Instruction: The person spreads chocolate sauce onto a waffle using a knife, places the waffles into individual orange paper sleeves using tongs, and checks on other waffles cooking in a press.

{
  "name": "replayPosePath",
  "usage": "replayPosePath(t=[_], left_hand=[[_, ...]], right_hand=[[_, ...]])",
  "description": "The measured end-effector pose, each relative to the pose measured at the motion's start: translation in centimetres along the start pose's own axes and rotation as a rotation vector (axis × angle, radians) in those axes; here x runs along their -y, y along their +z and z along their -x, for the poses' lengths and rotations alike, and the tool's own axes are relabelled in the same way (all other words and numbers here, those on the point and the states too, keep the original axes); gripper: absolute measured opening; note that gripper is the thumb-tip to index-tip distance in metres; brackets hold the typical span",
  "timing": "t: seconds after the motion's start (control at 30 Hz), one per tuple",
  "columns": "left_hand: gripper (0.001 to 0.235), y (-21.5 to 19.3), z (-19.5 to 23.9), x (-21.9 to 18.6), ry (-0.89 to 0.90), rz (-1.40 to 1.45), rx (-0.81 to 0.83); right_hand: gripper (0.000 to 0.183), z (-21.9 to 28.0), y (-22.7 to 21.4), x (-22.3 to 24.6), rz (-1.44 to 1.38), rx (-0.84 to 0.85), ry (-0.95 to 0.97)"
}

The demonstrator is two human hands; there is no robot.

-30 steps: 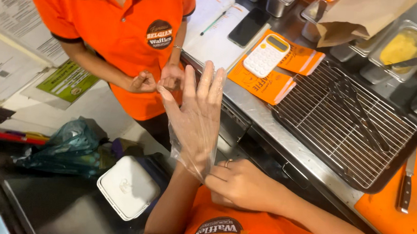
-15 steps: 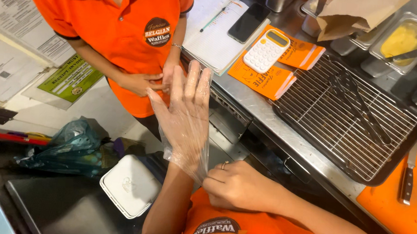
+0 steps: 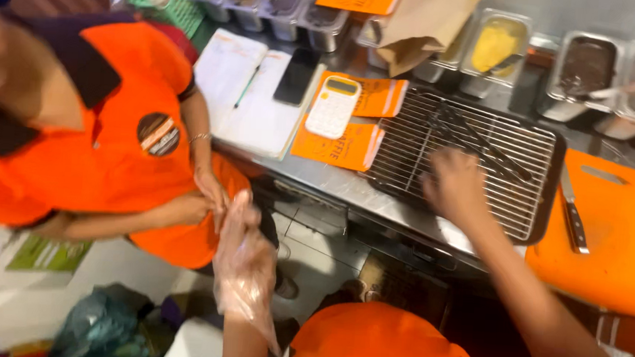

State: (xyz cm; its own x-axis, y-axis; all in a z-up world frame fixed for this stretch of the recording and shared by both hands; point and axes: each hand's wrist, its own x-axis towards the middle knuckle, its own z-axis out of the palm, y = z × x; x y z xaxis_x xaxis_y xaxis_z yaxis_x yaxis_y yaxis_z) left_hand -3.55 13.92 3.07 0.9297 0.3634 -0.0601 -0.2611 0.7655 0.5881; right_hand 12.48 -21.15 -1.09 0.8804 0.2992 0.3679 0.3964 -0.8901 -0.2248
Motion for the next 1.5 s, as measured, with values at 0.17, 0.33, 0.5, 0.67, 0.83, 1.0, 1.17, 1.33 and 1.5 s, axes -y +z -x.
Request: replayPosePath(t=[0.17,0.33,0.5,0.67,0.83,1.0,1.17,1.33,1.5], left_hand=[[0.032,-1.4,-1.4,1.3,-0.237,0.315,0.108],[0.035,1.3,-3.0,1.2,-0.318,0.051,-0.036],[0.046,4.0,-7.7,2.7,-0.574,0.007,0.160],[0.015,6.5,-12.8,4.5,-0.608,-0.489,-0.245],[0.017,4.8,-11.1,3.8,-0.595,-0.486,-0.076],[0.019,0.3,-7.7,1.8,-0.587,-0.307,-0.187],[0.015,-3.4,-4.8,0.3,-0.456,-0.294,-0.443],[0.017,-5.2,-4.2,-1.0,-0.355,-0.297,-0.559],[0.017,-4.5,-6.5,0.3,-0.434,-0.327,-0.388]], right_hand=[[0.068,-0.9,3.4,-10.1,0.304,-0.012,0.244],[0.046,0.3,4.3,-11.2,0.311,0.042,0.193],[0.036,2.1,1.3,-5.9,-0.112,-0.085,0.369],[0.040,2.1,-0.2,3.6,-0.467,0.019,0.350],[0.042,-5.2,2.8,8.4,-0.571,0.330,0.211],[0.041,-16.5,9.2,14.0,-0.753,0.623,0.331],[0.044,-24.6,13.9,19.3,-0.487,0.638,0.171],[0.035,-22.0,14.3,20.3,-0.945,0.573,0.254],[0.038,-2.7,9.0,16.1,-1.422,0.512,0.640]])
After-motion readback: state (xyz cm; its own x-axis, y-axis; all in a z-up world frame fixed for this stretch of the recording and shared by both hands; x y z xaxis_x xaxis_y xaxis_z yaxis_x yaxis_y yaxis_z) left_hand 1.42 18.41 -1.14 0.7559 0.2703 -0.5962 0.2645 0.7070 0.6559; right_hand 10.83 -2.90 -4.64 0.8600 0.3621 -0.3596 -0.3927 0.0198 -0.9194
